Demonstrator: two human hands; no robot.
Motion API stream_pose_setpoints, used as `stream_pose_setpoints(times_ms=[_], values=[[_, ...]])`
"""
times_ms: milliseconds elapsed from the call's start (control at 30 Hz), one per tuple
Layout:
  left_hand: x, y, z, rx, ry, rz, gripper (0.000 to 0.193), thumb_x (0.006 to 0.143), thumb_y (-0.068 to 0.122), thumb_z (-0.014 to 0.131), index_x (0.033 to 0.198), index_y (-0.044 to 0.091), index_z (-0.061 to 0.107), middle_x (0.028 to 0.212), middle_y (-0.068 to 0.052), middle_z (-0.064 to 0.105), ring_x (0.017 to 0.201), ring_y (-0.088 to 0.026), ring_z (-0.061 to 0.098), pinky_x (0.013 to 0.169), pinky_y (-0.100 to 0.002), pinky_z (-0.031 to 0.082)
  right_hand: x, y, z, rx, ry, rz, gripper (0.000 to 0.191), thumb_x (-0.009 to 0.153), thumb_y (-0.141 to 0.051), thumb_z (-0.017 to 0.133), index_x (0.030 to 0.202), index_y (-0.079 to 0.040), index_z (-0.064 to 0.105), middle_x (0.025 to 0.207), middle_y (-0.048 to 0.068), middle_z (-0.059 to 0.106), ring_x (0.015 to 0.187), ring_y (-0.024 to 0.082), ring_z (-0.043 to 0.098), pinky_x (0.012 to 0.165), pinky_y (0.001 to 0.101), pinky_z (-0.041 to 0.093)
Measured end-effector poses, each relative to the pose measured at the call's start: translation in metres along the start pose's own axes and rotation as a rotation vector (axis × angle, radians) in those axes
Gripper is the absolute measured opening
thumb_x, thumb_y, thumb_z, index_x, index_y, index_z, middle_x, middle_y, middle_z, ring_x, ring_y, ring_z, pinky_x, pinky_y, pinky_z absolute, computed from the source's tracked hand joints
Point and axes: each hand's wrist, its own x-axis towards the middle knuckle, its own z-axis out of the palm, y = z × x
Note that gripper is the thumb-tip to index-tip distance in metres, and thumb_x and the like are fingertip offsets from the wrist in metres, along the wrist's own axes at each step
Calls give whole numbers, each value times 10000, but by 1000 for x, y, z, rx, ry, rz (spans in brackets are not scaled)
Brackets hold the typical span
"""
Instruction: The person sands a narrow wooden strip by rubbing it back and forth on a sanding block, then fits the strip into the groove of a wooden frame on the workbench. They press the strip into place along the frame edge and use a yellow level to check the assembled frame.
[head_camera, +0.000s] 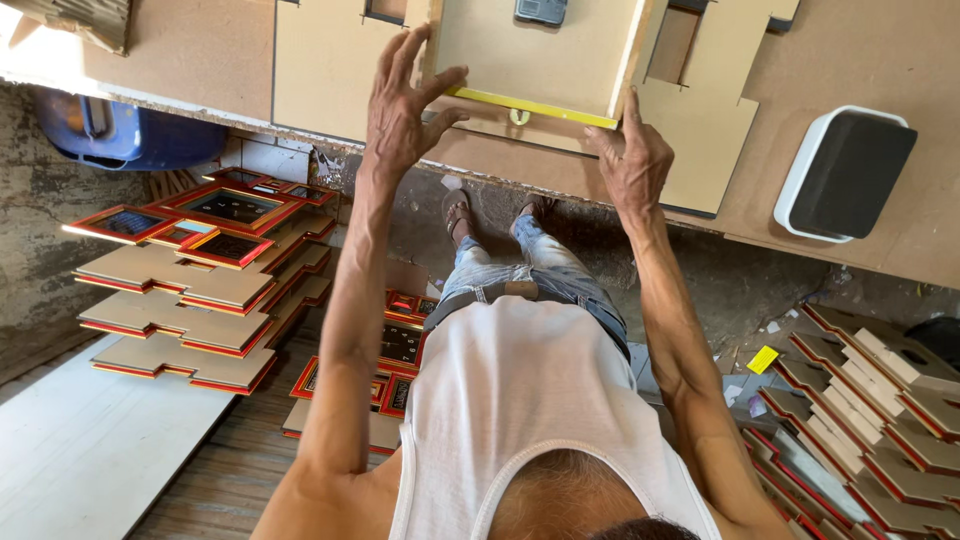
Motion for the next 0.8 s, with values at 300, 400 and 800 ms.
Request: stream_pose_setpoints(times_ms=[300,400,800], values=[[-12,-38,20,-542,-184,-165,255,1021,301,795,1252,194,798,1653,-113,370,1492,-268,502,1194,-423,502,27,-26,-36,195,-39,-78,266,974,-213,848,1208,-128,755,914,59,795,791,181,758,696,326,601],[-5,-30,17,-55,-74,132,227,989,325,823,1183,207,816,1608,-161,437,1491,-318,381,1264,-523,319,35,-31,-46,238,-66,-53,221,963,-193,840,1139,-75,779,895,82,782,789,198,757,686,336,590],[3,-16,44,-237,-68,151,327,1083,450,649,1149,155,774,1367,0,710,1423,-197,520,1342,-541,131,37,-31,-47,218,-109,-46,189,982,-235,814,1097,-88,787,836,43,782,721,171,738,654,327,564]])
